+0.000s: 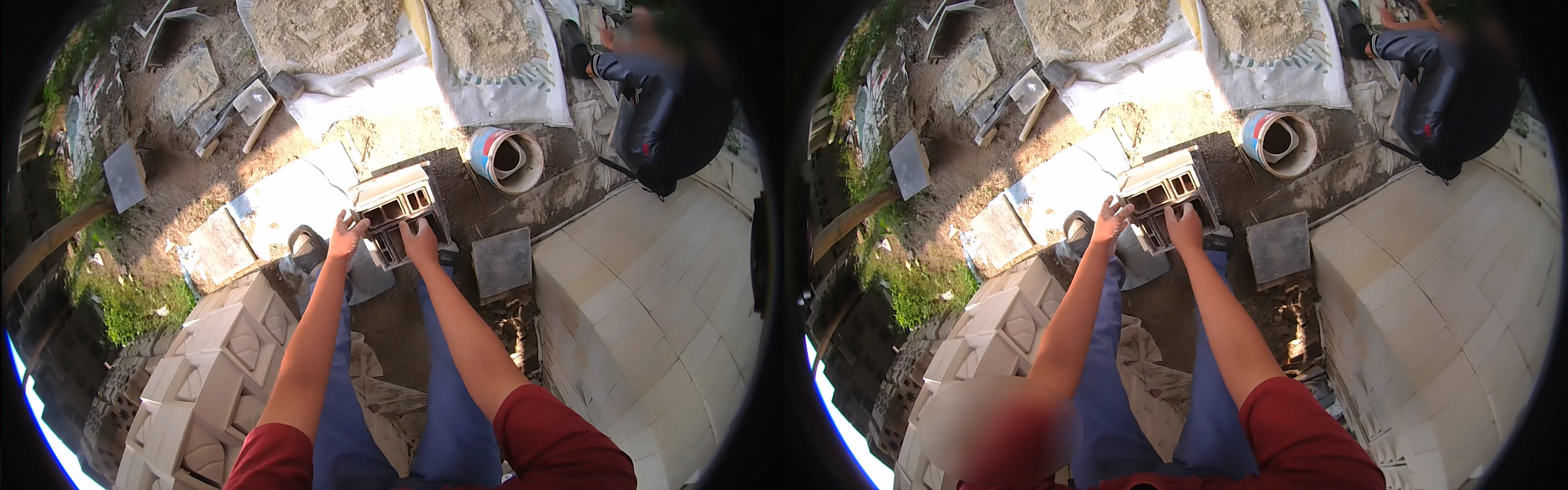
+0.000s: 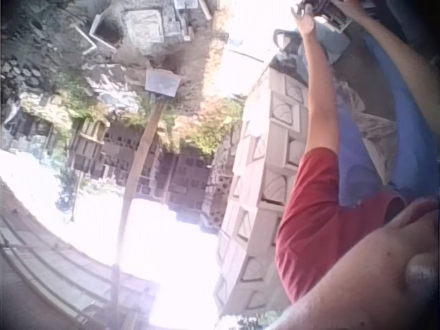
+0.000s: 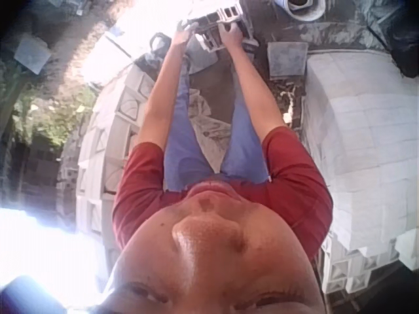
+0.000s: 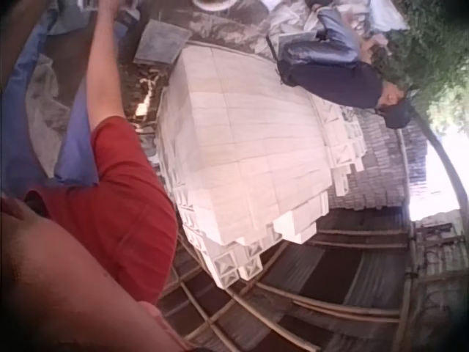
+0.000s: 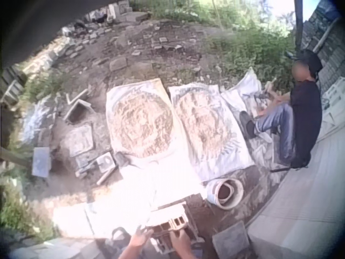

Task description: The person cleans the interior of a decorative concrete block by hand, then uses a hammer to tap a chisel inside the block to remove excess material.

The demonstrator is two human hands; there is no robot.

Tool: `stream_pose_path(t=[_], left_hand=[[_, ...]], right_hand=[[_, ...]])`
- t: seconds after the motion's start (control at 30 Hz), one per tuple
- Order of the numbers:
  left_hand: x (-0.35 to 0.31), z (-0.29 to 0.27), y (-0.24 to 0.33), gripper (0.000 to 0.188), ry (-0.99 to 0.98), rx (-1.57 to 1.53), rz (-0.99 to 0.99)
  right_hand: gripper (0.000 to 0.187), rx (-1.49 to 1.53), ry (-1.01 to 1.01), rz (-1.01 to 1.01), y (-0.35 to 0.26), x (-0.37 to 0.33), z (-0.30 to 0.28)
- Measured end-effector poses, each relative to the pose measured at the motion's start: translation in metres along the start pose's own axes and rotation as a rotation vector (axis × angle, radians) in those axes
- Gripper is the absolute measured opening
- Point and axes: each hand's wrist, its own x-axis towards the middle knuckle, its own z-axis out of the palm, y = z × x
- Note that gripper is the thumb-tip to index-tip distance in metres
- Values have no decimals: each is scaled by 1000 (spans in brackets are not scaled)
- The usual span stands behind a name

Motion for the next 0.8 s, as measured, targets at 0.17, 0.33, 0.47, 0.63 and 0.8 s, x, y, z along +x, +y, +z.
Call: stream_pose_path(t=[0.17, 0.33, 0.47, 0.63, 0.8], left_hand=[[-4, -40, -7, 112, 46, 32, -4], [-23, -32, 4, 100, 24, 171, 12], [-43, -47, 21, 83, 158, 259, 124], [-83, -79, 34, 72, 210, 35, 220], [-137, -71, 38, 69, 115, -165, 198]], right_hand=[[45, -43, 70, -181, -35, -40, -10], [28, -139, -3, -286, -49, -53, -54], [28, -189, -63, -343, -77, -62, -77], [23, -222, -86, -475, -118, -62, -87], [20, -298, -125, -446, -125, -64, -101]])
